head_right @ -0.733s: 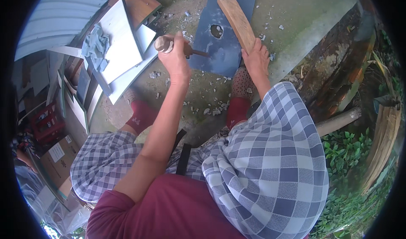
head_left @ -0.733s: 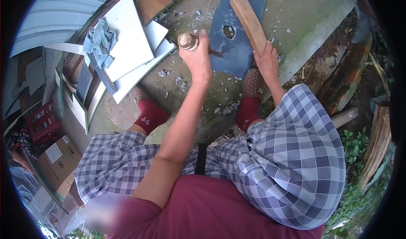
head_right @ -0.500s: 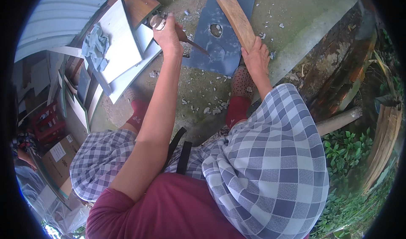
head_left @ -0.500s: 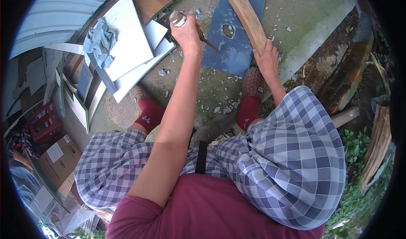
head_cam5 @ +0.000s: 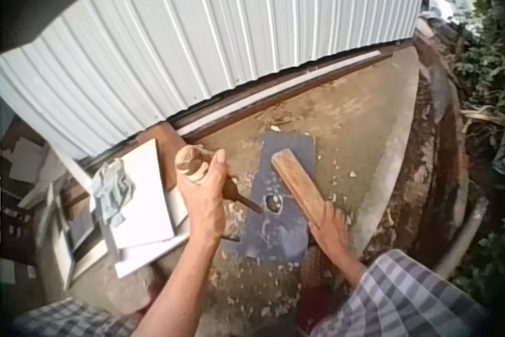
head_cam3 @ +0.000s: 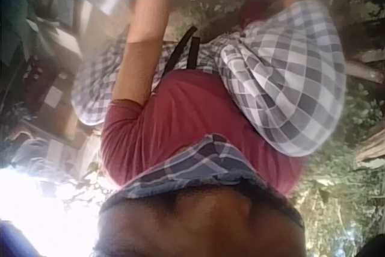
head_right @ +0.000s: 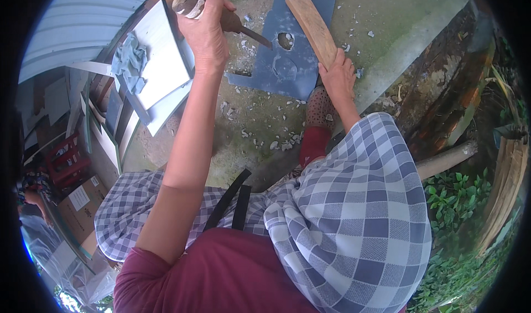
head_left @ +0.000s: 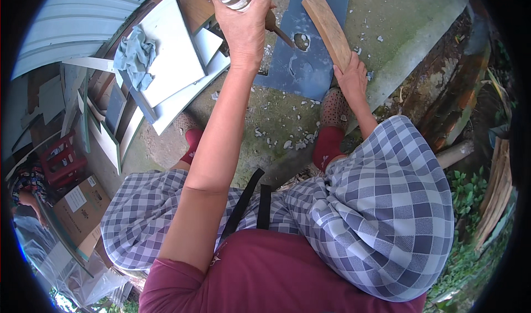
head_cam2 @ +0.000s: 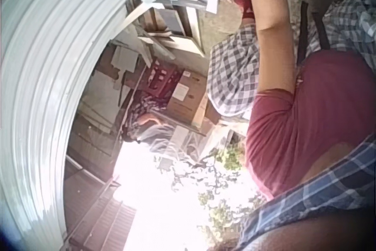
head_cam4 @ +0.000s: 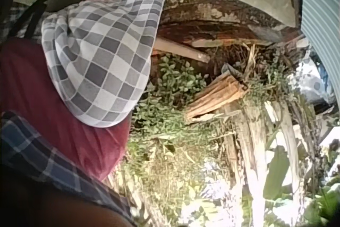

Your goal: Using a chisel and a wooden block as a mallet to punch holes into a flat grey material.

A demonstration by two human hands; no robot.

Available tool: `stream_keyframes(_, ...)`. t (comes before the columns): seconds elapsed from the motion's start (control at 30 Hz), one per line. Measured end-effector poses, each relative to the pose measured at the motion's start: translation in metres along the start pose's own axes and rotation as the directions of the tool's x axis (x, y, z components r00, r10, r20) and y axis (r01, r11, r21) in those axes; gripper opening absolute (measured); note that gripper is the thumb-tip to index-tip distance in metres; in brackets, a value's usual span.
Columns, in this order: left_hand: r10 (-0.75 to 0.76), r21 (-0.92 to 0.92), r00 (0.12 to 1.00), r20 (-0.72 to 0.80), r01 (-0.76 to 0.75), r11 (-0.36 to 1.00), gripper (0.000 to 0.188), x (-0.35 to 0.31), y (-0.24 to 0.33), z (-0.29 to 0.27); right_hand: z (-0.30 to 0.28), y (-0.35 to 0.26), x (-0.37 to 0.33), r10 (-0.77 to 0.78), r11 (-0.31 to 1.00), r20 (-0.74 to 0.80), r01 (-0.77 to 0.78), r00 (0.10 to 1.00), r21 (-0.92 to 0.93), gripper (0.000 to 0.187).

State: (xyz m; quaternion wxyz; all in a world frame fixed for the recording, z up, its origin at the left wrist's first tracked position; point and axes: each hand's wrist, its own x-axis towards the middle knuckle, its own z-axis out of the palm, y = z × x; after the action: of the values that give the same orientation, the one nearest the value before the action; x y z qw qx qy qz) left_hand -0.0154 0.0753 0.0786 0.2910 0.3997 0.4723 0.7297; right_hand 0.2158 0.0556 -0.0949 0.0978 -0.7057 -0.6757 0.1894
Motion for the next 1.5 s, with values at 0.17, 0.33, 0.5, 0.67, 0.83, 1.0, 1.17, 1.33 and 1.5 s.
stream_keyframes(0.17,-0.083,0.059,0.995,-0.052,0.086,0.995,0.036,-0.015,-0.024,0.007,0.001,0.001,0.000,0.011,1.000,0.002,-0.011,1.000,0.017,0.074)
stream_keyframes(0.33,-0.089,0.195,0.995,0.033,0.081,0.977,0.036,-0.024,-0.044,0.007,0.000,0.001,0.000,0.004,0.999,-0.009,-0.004,1.000,0.032,0.074)
stream_keyframes(0.5,-0.125,0.245,0.988,0.091,0.099,0.964,0.034,-0.029,-0.060,0.007,-0.001,0.001,0.000,0.006,1.000,-0.012,-0.006,1.000,0.024,0.074)
stream_keyframes(0.67,-0.173,0.229,0.982,0.078,0.152,0.962,0.037,-0.031,-0.065,0.005,0.000,0.001,-0.001,0.017,0.999,-0.009,-0.017,1.000,0.028,0.075)
stream_keyframes(0.83,-0.174,0.256,0.981,0.083,0.148,0.955,0.036,-0.031,-0.063,0.003,0.000,0.002,-0.001,0.016,0.999,-0.007,-0.016,1.000,0.036,0.075)
stream_keyframes(1.0,-0.140,0.278,0.990,0.034,0.125,0.953,0.034,-0.034,-0.059,0.002,-0.001,0.001,-0.002,0.012,0.999,-0.017,-0.012,1.000,0.038,0.075)
stream_keyframes(1.17,-0.125,0.233,0.992,0.018,0.117,0.965,0.032,-0.035,-0.053,0.000,-0.001,0.001,-0.003,-0.005,0.999,-0.021,0.006,1.000,0.031,0.073)
stream_keyframes(1.33,-0.139,0.229,0.990,0.027,0.129,0.965,0.032,-0.034,-0.052,0.001,-0.003,0.000,-0.004,-0.012,0.999,-0.031,0.013,0.999,0.032,0.073)
stream_keyframes(1.5,-0.139,0.191,0.990,0.019,0.133,0.973,0.032,-0.035,-0.052,0.002,-0.005,-0.001,-0.004,0.003,1.000,-0.005,-0.003,1.000,0.030,0.073)
